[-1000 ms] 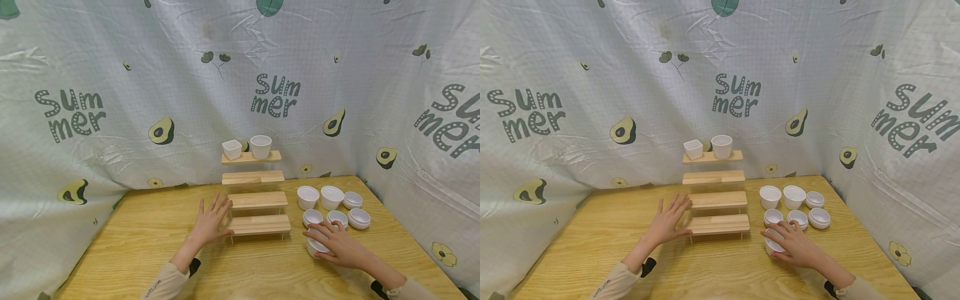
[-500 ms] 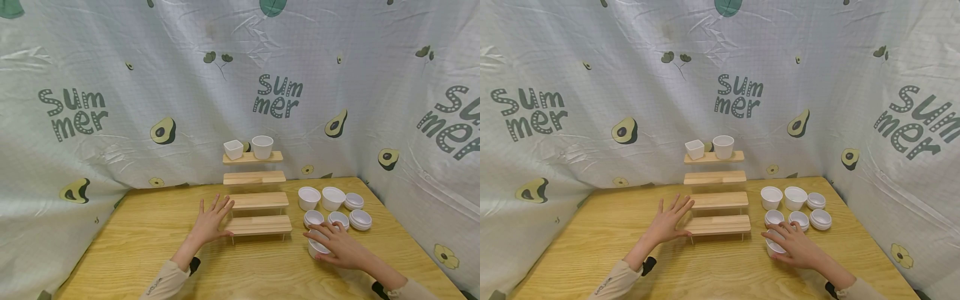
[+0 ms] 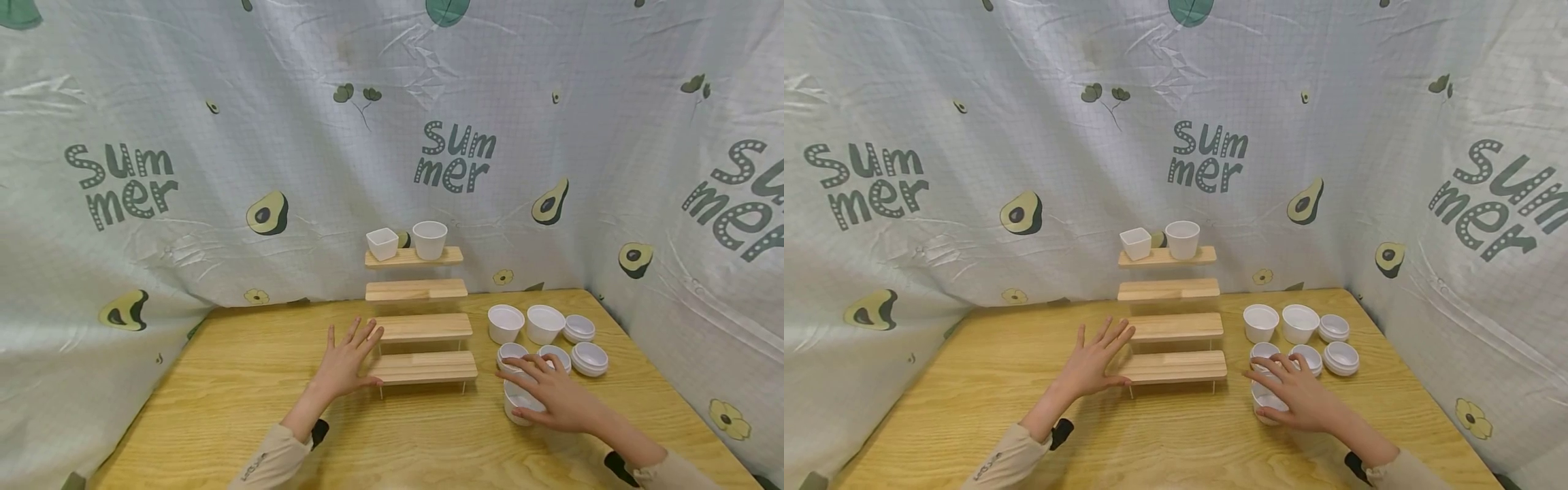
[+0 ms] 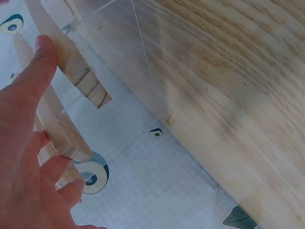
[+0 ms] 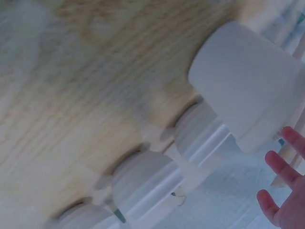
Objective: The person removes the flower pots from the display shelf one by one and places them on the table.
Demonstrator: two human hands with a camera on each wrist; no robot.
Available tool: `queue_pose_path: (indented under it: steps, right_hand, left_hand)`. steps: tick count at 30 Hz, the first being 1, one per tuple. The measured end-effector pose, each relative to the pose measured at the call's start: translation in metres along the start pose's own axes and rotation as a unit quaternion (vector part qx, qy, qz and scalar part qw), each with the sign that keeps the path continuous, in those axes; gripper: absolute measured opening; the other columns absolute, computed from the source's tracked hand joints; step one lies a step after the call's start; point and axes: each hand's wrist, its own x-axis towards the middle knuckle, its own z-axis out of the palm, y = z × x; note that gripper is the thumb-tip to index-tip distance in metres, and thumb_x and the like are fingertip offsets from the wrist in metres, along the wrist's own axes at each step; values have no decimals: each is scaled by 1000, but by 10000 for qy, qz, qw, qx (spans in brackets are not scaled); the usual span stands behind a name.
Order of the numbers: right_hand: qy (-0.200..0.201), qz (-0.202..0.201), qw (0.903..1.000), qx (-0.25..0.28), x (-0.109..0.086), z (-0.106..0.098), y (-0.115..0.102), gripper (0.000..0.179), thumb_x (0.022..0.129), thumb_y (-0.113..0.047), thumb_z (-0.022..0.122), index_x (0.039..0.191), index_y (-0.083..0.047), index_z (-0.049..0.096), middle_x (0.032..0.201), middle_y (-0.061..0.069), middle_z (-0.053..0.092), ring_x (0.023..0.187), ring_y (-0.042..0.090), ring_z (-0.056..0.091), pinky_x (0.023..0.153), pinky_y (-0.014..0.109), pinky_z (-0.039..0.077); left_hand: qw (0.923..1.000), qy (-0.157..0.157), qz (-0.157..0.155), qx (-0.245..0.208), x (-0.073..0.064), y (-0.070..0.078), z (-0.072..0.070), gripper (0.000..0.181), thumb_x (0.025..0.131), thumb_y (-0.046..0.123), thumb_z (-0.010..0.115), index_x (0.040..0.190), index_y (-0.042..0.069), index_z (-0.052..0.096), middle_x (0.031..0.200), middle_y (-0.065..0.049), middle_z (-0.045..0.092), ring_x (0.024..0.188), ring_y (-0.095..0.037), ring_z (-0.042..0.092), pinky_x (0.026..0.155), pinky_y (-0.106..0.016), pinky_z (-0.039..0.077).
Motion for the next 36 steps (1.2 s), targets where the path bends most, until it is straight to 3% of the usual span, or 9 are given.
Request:
queue_pose_path:
  steps: [10,17,28,36]
  right_hand:
    - [333,-181,9991,-187,22,-13,4,62,73,-42,68,129,-24,48,128,4,48,108,21,46,80,44,31]
    - [393,-227,9990,22,42,-18,7,66,72,-36,70,131,-23,44,132,5,44,112,22,44,80,44,31]
    - [329,-12,9994,104,74,-28,16,59,79,-40,63,132,-23,43,131,4,44,113,23,42,82,46,31]
    - [537,-176,9984,41,98,-32,25,54,80,-41,61,128,-21,46,128,7,47,111,26,44,84,49,31]
  left_hand:
    - [10000,-40,-5,46,3,1,-1,94,63,59,64,140,17,30,146,-5,29,137,-30,19,99,-68,13]
    - [10000,-86,-15,37,1,3,1,93,64,59,63,140,17,30,146,-6,28,137,-30,19,99,-69,13]
    - [10000,-56,-76,0,-1,2,0,92,64,57,65,140,16,31,146,-6,30,136,-30,20,99,-68,15]
    - [9999,-114,-116,-48,1,2,0,93,65,57,65,140,17,30,147,-6,28,137,-30,18,100,-68,12]
